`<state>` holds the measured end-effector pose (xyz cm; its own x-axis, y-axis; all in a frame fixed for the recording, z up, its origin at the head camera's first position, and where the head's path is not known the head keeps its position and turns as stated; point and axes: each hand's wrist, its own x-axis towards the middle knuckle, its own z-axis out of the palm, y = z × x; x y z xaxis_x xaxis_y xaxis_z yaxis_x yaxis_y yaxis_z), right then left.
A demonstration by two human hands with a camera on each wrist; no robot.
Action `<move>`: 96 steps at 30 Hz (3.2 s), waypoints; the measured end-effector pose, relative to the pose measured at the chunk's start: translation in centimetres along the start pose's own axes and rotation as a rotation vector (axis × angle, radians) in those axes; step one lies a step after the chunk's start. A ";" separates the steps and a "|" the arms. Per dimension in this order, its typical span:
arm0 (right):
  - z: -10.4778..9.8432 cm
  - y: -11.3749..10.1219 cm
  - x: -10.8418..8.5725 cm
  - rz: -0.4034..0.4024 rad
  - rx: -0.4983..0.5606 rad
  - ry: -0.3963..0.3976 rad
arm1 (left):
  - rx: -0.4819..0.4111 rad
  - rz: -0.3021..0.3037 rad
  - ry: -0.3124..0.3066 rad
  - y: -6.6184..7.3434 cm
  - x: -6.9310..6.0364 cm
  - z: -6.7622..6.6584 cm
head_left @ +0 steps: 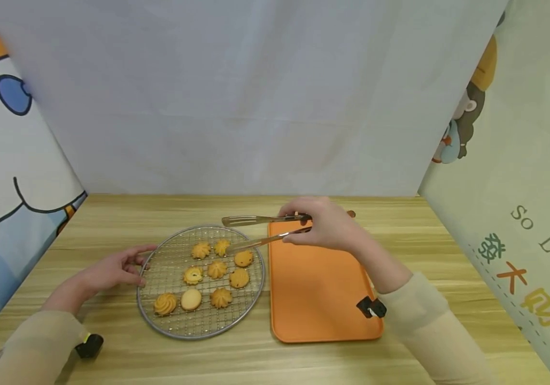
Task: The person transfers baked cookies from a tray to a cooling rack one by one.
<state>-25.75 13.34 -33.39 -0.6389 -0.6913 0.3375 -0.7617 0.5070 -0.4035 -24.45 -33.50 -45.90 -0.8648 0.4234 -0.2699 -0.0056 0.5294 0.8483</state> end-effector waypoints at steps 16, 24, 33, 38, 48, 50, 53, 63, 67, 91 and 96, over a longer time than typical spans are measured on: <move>-2.1 2.6 -3.5 0.005 -0.019 0.079 | 0.017 -0.023 0.008 0.1 -0.1 0.0; -2.4 3.8 -5.3 0.011 -0.076 0.113 | -0.002 -0.011 0.001 -0.2 0.0 -0.1; -2.5 5.3 -7.2 0.117 -0.104 0.127 | -0.006 -0.005 0.003 0.0 -0.1 0.0; -2.5 6.3 -8.1 0.135 -0.127 0.142 | -0.008 -0.007 0.004 0.2 -0.2 0.0; -2.0 8.3 -9.5 0.245 -0.136 0.144 | -0.033 -0.003 -0.003 0.2 -0.3 0.0; -1.9 8.6 -9.7 0.266 -0.137 0.143 | -0.028 0.000 -0.004 0.1 -0.3 0.0; -1.7 9.1 -10.0 0.298 -0.136 0.140 | -0.026 0.004 -0.004 0.0 -0.2 0.0; -0.9 11.1 -11.0 0.405 -0.107 0.103 | -0.021 0.005 0.000 -0.2 -0.2 0.0; -0.7 11.8 -11.4 0.459 -0.089 0.071 | -0.014 0.000 0.004 -0.1 -0.2 0.0; 0.1 14.2 -12.4 0.627 -0.105 0.020 | -0.017 -0.004 0.004 0.1 -0.4 0.0; 0.1 14.5 -12.4 0.625 -0.110 0.017 | -0.018 0.000 0.001 0.2 -0.4 0.0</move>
<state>-28.80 29.23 -43.51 -0.9675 -0.2396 0.0807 -0.2503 0.8629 -0.4391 -24.12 -33.53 -45.66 -0.8651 0.4230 -0.2695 -0.0147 0.5157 0.8566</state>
